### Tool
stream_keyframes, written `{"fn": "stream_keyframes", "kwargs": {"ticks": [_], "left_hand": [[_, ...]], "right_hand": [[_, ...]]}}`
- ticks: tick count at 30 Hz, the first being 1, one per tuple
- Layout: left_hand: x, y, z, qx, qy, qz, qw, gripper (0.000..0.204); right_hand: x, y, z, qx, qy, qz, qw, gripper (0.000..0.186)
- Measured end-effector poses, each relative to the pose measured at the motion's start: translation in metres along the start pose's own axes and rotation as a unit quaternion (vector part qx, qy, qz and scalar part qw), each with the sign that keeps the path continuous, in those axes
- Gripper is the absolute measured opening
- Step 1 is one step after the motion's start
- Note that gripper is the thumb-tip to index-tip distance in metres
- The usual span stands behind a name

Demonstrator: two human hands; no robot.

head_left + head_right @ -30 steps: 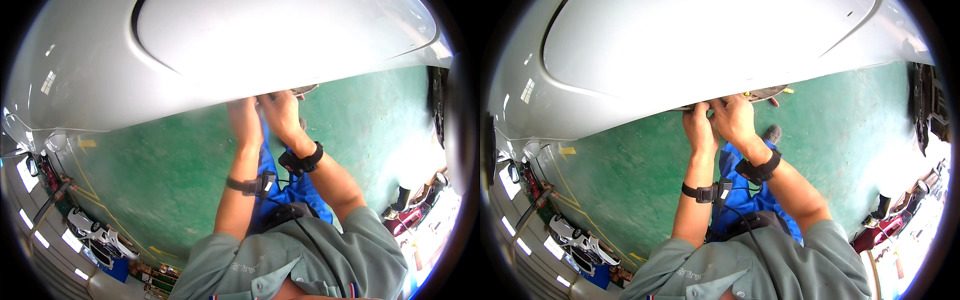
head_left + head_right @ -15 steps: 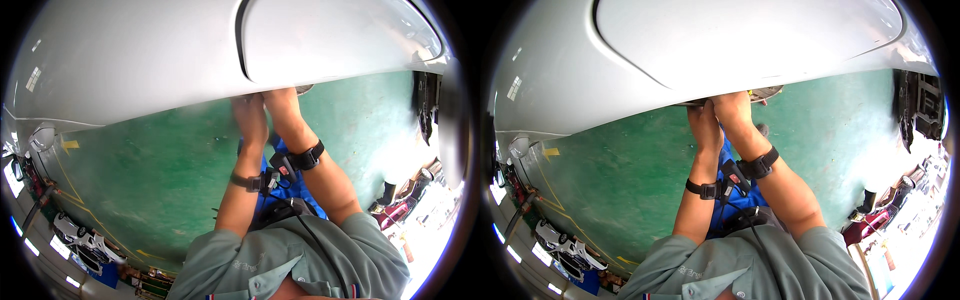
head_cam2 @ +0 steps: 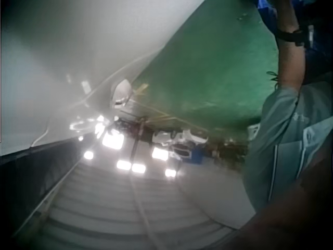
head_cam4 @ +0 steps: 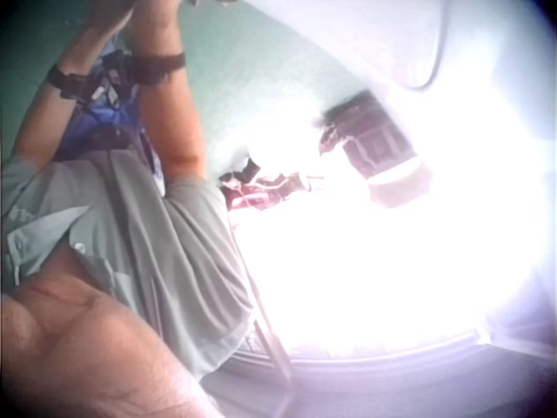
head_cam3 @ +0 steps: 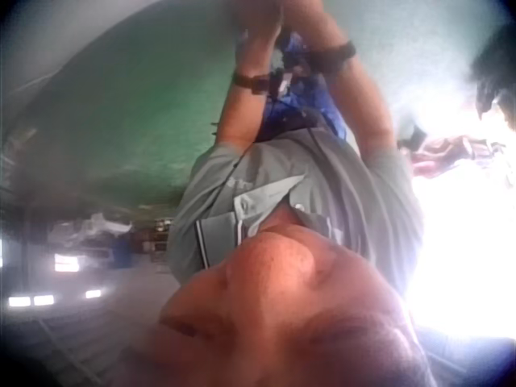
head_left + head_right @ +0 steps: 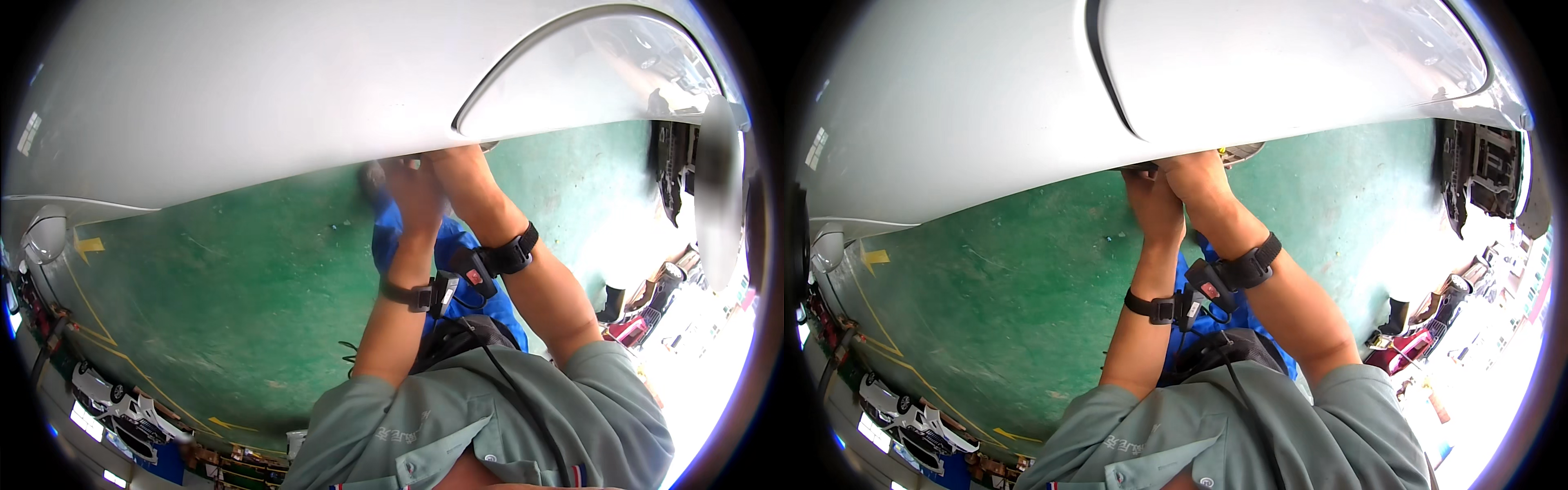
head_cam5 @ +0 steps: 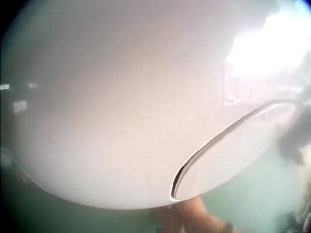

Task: The person detaches and reattaches plastic wheel arch trim on a white vehicle by hand and using a screwdriver.

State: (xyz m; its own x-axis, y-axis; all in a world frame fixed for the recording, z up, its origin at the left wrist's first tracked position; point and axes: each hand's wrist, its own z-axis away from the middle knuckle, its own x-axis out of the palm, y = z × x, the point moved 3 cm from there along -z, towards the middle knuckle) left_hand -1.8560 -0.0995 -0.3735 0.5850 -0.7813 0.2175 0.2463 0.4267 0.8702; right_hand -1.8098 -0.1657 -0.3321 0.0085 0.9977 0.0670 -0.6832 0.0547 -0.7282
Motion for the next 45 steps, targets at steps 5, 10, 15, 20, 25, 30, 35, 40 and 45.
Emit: {"fn": "stream_keyframes", "kwargs": {"ticks": [5,10,15,20,25,30,35,40,45], "left_hand": [[0.006,0.002,0.003,-0.01,-0.009,0.007,1.0,0.061],[0.008,0.004,0.002,-0.011,-0.013,0.005,1.0,0.062],[0.007,0.001,0.001,0.019,-0.024,0.023,0.999,0.061],[0.007,-0.001,-0.002,-0.001,-0.03,0.033,0.999,0.061],[0.002,-0.005,0.001,0.011,-0.019,-0.006,1.0,0.062],[0.004,-0.003,0.001,0.001,-0.022,0.035,0.999,0.063],[0.004,-0.004,0.0,0.01,-0.022,-0.003,1.0,0.063],[0.006,0.001,-0.001,0.011,-0.021,0.0,1.0,0.062],[0.01,0.007,0.001,0.007,-0.026,0.016,1.0,0.063]], "right_hand": [[0.001,-0.003,-0.006,-0.028,-0.014,-0.089,0.996,0.04],[0.002,-0.018,0.0,0.002,0.009,-0.039,0.999,0.033],[0.003,-0.013,-0.002,-0.002,-0.037,-0.019,0.999,0.027],[0.004,-0.02,-0.001,-0.017,-0.059,-0.028,0.998,0.026],[0.006,-0.021,0.0,-0.005,-0.063,-0.017,0.998,0.026],[0.006,-0.024,0.001,0.003,-0.064,-0.008,0.998,0.026],[0.007,-0.025,0.001,0.011,-0.061,-0.004,0.998,0.027],[0.009,-0.025,0.001,0.018,-0.055,-0.003,0.998,0.027],[0.007,-0.025,0.003,0.027,-0.042,-0.006,0.999,0.027]]}}
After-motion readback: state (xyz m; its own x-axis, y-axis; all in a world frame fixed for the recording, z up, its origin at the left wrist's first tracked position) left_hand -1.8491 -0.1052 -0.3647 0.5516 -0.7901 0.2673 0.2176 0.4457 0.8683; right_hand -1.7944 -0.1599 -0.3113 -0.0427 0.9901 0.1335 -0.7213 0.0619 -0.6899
